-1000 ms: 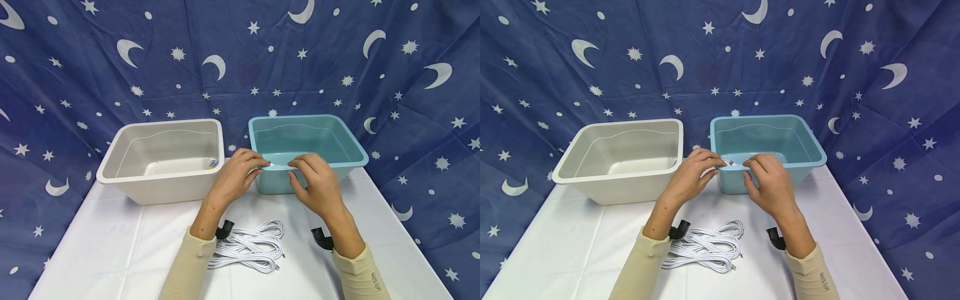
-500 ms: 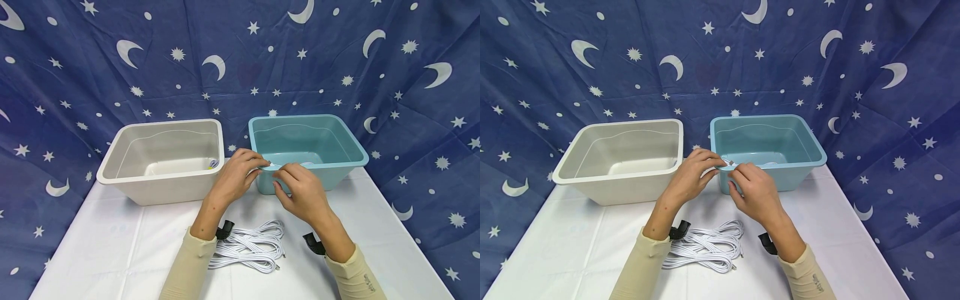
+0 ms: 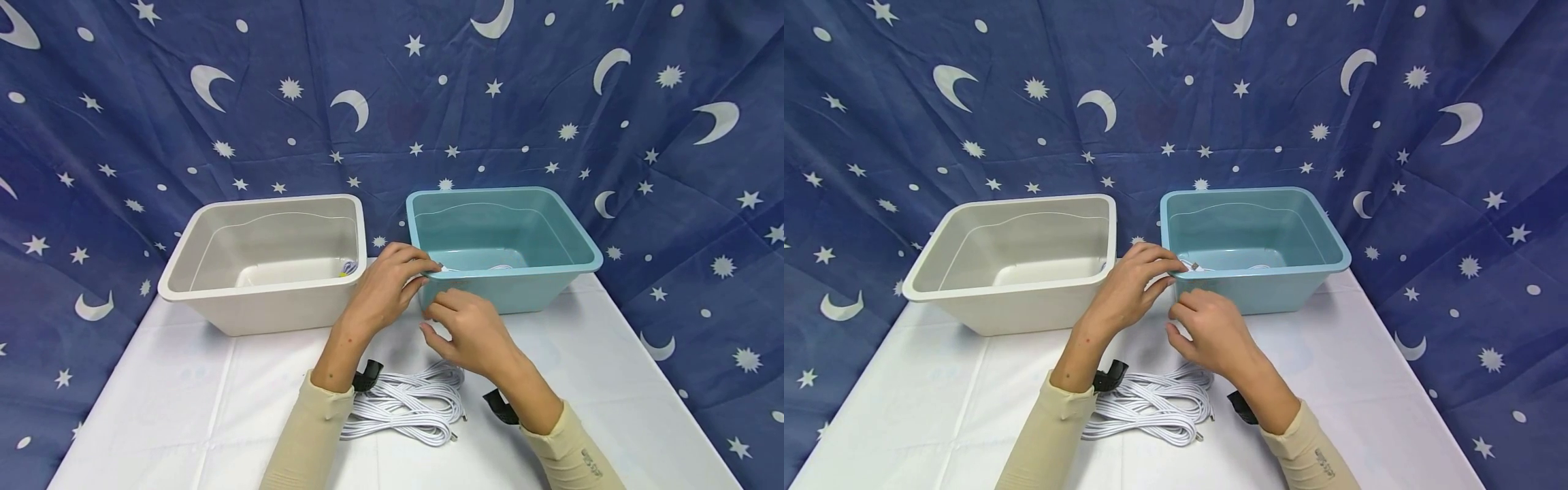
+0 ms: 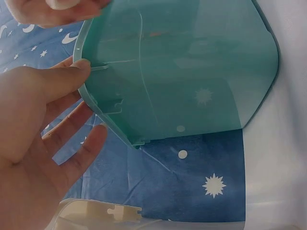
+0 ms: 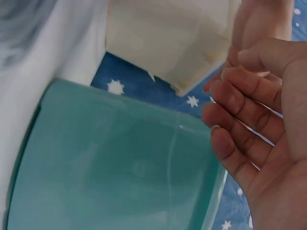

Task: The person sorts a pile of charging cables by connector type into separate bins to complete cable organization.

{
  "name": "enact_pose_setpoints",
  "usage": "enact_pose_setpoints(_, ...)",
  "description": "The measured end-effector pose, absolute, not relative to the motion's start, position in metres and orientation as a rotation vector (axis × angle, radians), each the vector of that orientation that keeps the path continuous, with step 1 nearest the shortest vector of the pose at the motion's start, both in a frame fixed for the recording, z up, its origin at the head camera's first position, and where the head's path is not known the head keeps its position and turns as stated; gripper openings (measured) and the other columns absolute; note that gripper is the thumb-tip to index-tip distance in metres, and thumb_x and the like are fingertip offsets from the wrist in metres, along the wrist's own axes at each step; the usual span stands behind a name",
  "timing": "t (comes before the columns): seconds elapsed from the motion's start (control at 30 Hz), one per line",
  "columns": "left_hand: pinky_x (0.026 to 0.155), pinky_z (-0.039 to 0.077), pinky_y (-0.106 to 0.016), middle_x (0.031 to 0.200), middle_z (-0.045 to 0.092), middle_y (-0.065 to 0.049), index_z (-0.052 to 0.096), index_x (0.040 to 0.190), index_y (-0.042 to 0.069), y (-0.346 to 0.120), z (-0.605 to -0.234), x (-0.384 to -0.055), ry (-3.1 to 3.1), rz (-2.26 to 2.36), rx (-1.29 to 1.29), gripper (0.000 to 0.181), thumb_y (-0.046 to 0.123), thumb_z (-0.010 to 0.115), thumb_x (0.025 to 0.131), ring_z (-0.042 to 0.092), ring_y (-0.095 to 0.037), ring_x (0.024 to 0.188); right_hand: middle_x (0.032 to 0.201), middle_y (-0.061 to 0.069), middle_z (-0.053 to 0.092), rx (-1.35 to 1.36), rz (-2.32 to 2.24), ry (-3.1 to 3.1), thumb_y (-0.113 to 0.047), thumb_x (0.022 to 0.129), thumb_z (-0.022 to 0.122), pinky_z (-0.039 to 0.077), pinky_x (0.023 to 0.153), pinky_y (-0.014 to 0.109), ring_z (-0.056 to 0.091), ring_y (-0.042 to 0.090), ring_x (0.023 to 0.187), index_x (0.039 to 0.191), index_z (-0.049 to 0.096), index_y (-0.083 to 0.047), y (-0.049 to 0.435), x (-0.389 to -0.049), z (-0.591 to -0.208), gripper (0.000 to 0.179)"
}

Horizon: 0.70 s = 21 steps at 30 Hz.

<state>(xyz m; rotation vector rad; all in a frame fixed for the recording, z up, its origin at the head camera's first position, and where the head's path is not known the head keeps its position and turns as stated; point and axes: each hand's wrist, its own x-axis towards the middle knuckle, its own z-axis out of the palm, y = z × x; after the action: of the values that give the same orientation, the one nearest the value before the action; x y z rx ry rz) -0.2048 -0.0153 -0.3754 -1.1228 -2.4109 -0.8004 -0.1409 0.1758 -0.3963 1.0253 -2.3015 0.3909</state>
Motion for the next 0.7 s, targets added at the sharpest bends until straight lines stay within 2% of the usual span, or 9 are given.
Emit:
enact_pose_setpoints(0.3, 0.104, 0.042, -0.028, 0.125, 0.064, 0.009, 0.071, 0.123, 0.025, -0.016, -0.374, -0.205, -2.409, -0.796, -1.127, 0.03, 0.012, 0.067, 0.096, 0.049, -0.012, 0.122, 0.078, -0.009, 0.061, 1.169, 0.324, -2.433, -0.031, 0.082, 0.076, 0.051, 0.06, 0.028, 0.057, 0.009, 0.068, 0.081, 0.073, -0.019, 0.159, -0.133, -0.409, 0.012)
enact_pose_setpoints(0.5, 0.105, 0.041, -0.029, 0.125, 0.065, 0.009, 0.071, 0.123, 0.026, -0.016, -0.374, -0.205, -2.408, -0.798, -1.131, 0.031, 0.012, 0.068, 0.096, 0.049, -0.012, 0.123, 0.081, -0.011, 0.063, 1.306, 0.294, -2.548, -0.038, 0.082, 0.077, 0.051, 0.064, 0.027, 0.057, 0.005, 0.072, 0.09, 0.075, -0.021, 0.15, -0.125, -0.414, 0.019)
enact_pose_setpoints(0.7, 0.106, 0.04, -0.029, 0.124, 0.064, 0.01, 0.071, 0.123, 0.027, -0.015, -0.374, -0.205, -2.41, -0.796, -1.127, 0.031, 0.013, 0.068, 0.096, 0.049, -0.012, 0.123, 0.077, -0.012, 0.06, 1.459, 0.289, -2.585, -0.042, 0.081, 0.076, 0.05, 0.062, 0.026, 0.055, 0.003, 0.07, 0.083, 0.072, -0.021, 0.14, -0.118, -0.418, 0.022)
